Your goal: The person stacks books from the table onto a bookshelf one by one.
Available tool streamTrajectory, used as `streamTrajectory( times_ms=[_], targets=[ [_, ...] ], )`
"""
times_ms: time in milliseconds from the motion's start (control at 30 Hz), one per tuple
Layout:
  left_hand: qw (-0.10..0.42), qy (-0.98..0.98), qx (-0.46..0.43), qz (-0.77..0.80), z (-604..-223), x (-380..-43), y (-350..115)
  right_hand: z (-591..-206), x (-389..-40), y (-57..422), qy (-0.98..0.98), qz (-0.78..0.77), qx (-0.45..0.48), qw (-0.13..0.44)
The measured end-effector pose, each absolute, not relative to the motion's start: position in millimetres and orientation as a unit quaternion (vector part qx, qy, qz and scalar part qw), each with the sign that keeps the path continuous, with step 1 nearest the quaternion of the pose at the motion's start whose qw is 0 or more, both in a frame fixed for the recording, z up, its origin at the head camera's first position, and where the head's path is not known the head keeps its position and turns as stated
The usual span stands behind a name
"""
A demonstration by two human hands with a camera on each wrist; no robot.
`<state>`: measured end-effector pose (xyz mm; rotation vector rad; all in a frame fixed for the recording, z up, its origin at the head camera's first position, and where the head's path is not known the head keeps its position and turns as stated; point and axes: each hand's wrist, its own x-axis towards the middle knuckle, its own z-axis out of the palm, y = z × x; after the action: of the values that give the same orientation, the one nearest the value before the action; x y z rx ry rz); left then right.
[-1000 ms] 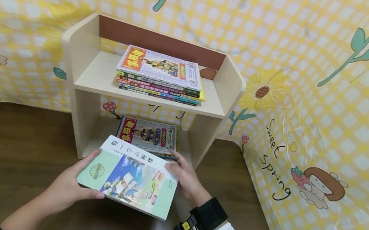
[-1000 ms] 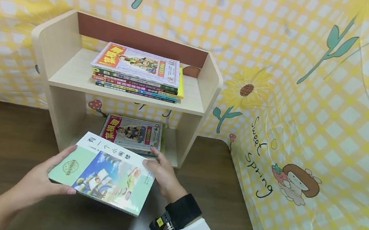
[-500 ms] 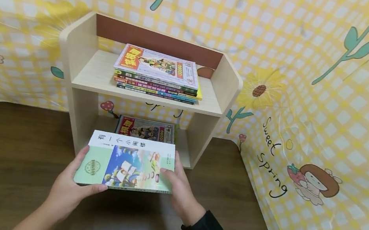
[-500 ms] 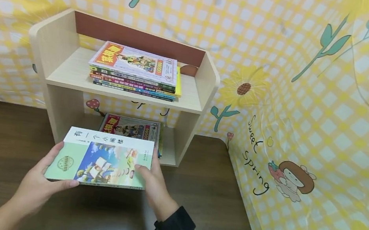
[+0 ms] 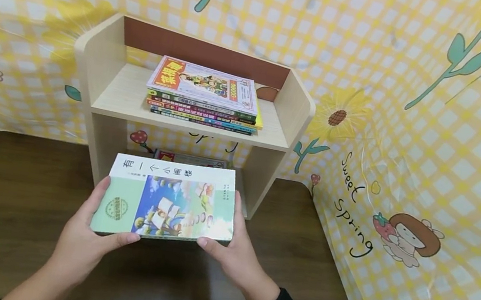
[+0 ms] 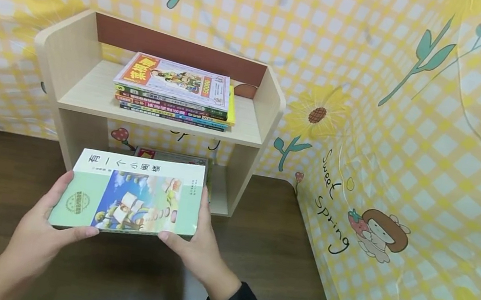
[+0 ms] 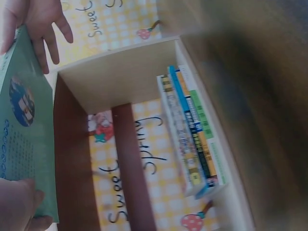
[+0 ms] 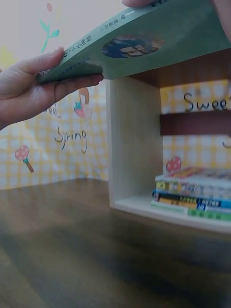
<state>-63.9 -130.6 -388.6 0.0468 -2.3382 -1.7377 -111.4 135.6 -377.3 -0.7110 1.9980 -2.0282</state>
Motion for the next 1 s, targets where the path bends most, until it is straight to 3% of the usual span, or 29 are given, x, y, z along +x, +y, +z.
streamTrajectory(
  times_ms=[567,1000],
  targets=[
    [0.134,-0.823,-0.047,-0.550,-312,-92,-126,-312,-137,145,0.735,-0.629,-0.255,0.018],
    [0.110,-0.783,-0.065,-0.609,-269,-138,-128,-274,-180,137,0.713,-0.655,-0.248,0.030]
  ],
)
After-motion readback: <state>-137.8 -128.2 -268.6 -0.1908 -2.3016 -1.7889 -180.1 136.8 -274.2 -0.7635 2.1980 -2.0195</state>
